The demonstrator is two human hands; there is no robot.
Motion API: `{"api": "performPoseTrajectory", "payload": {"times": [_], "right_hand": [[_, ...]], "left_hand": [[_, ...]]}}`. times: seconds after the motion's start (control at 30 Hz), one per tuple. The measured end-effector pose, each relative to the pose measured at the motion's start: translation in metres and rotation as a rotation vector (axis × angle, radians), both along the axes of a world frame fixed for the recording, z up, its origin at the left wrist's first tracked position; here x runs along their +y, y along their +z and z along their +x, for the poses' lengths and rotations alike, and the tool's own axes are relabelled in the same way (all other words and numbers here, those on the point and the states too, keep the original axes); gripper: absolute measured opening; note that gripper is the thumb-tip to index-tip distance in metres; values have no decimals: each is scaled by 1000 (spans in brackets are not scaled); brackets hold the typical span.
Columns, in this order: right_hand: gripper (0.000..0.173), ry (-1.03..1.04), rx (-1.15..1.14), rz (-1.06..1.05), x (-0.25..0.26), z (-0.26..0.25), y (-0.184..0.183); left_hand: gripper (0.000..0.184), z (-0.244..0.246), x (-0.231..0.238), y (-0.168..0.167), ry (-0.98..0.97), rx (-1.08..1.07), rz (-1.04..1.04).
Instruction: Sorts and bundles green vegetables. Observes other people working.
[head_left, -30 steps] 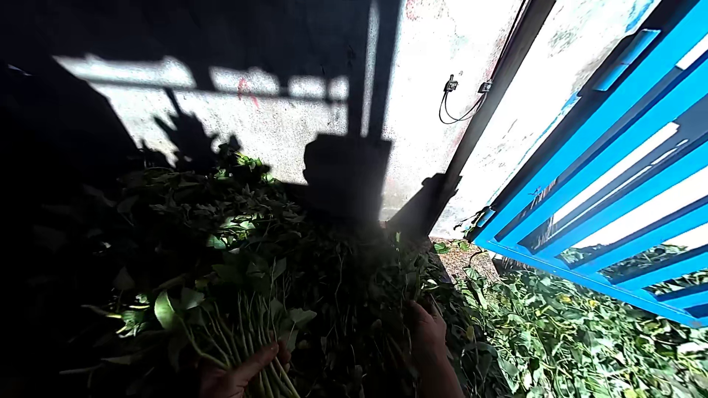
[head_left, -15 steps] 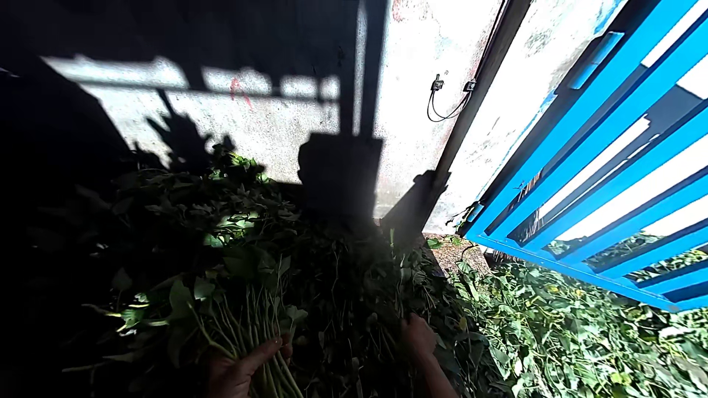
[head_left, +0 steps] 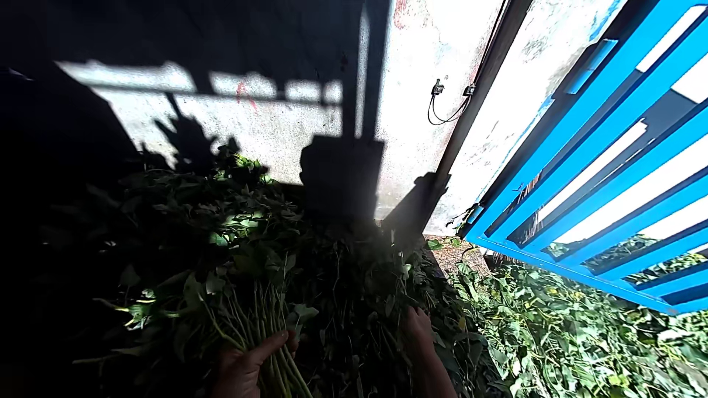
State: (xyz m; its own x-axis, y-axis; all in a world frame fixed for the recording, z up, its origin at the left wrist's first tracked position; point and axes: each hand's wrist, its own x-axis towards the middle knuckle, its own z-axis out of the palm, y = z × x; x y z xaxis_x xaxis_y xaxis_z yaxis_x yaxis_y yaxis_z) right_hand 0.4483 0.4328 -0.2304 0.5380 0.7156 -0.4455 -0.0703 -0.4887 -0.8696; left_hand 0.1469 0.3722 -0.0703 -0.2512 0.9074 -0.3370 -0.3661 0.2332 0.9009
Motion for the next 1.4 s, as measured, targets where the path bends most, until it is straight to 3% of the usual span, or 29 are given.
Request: {"api": "performPoseTrajectory", "payload": {"times": [0.07, 0.13, 0.5, 0.83, 1.03, 1.17, 1.33, 1.4], "right_hand": [[19, -79, 491, 229, -13, -10, 11], [22, -52, 671, 277, -28, -17, 3], [25, 314, 754, 229, -91, -89, 15], [20, 742, 656, 369, -99, -133, 36], [17, 794, 577, 404, -99, -129, 38], [23, 814, 580, 379, -97, -126, 49], [30, 592, 757, 237, -92, -133, 74], [25, 470, 839, 195, -92, -137, 78]], "left_hand": [[26, -2, 1, -3, 17, 12, -1], [24, -4, 2, -6, 21, 45, 18], [37, 8, 4, -18, 62, 170, 73], [45, 4, 10, -34, 80, 300, 31], [57, 4, 7, -25, 23, 333, 37], [54, 2, 6, -23, -34, 264, 99], [49, 1, 3, -22, -141, 170, 163], [45, -1, 2, -25, -155, 141, 185]]}}
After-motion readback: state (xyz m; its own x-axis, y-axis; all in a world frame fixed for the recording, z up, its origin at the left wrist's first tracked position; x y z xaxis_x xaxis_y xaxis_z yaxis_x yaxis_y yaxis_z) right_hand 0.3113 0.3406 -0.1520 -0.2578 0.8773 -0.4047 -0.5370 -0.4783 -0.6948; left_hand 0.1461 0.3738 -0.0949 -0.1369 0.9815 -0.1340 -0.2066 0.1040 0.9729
